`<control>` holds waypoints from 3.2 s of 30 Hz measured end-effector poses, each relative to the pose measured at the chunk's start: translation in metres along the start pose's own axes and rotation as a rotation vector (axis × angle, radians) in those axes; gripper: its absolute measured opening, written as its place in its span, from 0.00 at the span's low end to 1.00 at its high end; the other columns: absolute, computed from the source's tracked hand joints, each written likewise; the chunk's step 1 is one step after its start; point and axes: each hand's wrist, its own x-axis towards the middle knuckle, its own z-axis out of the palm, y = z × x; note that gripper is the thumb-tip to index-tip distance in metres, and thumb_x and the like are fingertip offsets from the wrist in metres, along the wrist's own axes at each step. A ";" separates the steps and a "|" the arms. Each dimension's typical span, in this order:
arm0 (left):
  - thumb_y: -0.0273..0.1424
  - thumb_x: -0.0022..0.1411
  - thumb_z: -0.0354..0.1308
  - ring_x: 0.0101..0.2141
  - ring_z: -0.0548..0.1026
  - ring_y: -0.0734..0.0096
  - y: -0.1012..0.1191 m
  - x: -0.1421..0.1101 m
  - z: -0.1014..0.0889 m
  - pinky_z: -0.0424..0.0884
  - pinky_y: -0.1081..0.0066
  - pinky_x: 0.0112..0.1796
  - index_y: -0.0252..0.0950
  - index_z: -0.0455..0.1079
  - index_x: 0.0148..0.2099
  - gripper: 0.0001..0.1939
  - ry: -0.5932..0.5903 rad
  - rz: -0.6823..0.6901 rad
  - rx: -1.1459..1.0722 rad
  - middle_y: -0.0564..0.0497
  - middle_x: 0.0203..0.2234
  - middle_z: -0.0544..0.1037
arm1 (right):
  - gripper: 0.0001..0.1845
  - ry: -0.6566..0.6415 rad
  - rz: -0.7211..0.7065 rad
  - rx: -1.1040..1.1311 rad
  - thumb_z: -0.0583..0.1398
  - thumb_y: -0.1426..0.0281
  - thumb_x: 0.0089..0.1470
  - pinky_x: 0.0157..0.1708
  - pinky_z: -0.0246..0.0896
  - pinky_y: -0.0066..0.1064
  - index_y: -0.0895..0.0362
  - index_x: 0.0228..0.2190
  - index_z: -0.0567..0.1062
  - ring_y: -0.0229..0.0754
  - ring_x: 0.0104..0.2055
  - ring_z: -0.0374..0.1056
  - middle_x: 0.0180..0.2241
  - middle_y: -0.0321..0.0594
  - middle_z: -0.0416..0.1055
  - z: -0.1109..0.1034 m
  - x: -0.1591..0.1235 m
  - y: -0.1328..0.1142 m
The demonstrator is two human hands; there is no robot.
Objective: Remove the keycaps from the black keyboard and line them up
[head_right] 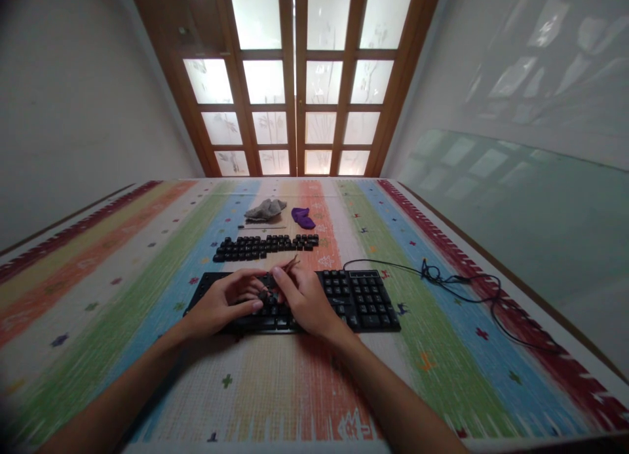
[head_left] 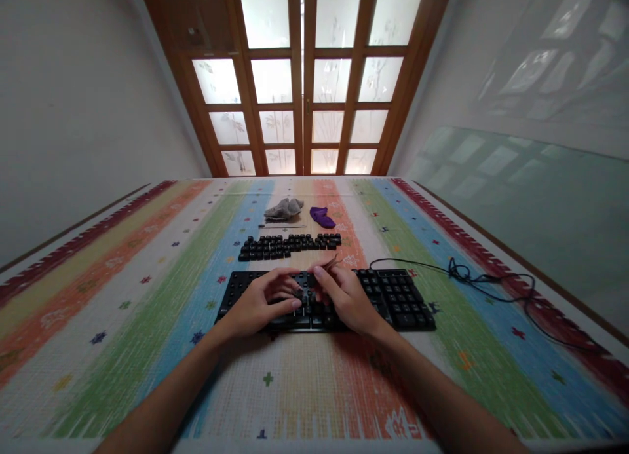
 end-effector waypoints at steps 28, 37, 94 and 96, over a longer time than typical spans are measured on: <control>0.31 0.58 0.65 0.45 0.75 0.64 0.004 0.002 -0.003 0.76 0.66 0.44 0.38 0.79 0.43 0.09 0.113 0.312 0.343 0.45 0.43 0.76 | 0.17 -0.037 -0.073 -0.057 0.52 0.60 0.65 0.29 0.59 0.29 0.60 0.34 0.73 0.36 0.25 0.65 0.23 0.35 0.67 -0.007 -0.003 -0.004; 0.33 0.59 0.65 0.32 0.72 0.72 0.012 0.003 -0.015 0.69 0.72 0.32 0.36 0.76 0.41 0.08 0.062 0.300 0.578 0.50 0.34 0.76 | 0.12 -0.023 -0.205 -0.213 0.53 0.67 0.65 0.36 0.60 0.30 0.59 0.34 0.73 0.37 0.30 0.67 0.27 0.37 0.70 -0.005 -0.003 -0.008; 0.27 0.59 0.58 0.40 0.71 0.61 -0.010 0.098 -0.040 0.71 0.64 0.43 0.36 0.78 0.37 0.07 0.051 0.314 1.325 0.46 0.37 0.73 | 0.15 -0.002 -0.162 -0.153 0.54 0.61 0.64 0.31 0.59 0.30 0.58 0.33 0.74 0.38 0.27 0.66 0.26 0.37 0.71 -0.013 -0.007 -0.010; 0.27 0.59 0.58 0.41 0.71 0.60 -0.008 0.097 -0.040 0.71 0.64 0.43 0.36 0.77 0.39 0.07 0.051 0.319 1.316 0.45 0.38 0.73 | 0.15 -0.008 -0.157 -0.153 0.54 0.61 0.64 0.31 0.59 0.30 0.59 0.34 0.74 0.38 0.27 0.66 0.26 0.36 0.70 -0.013 -0.007 -0.010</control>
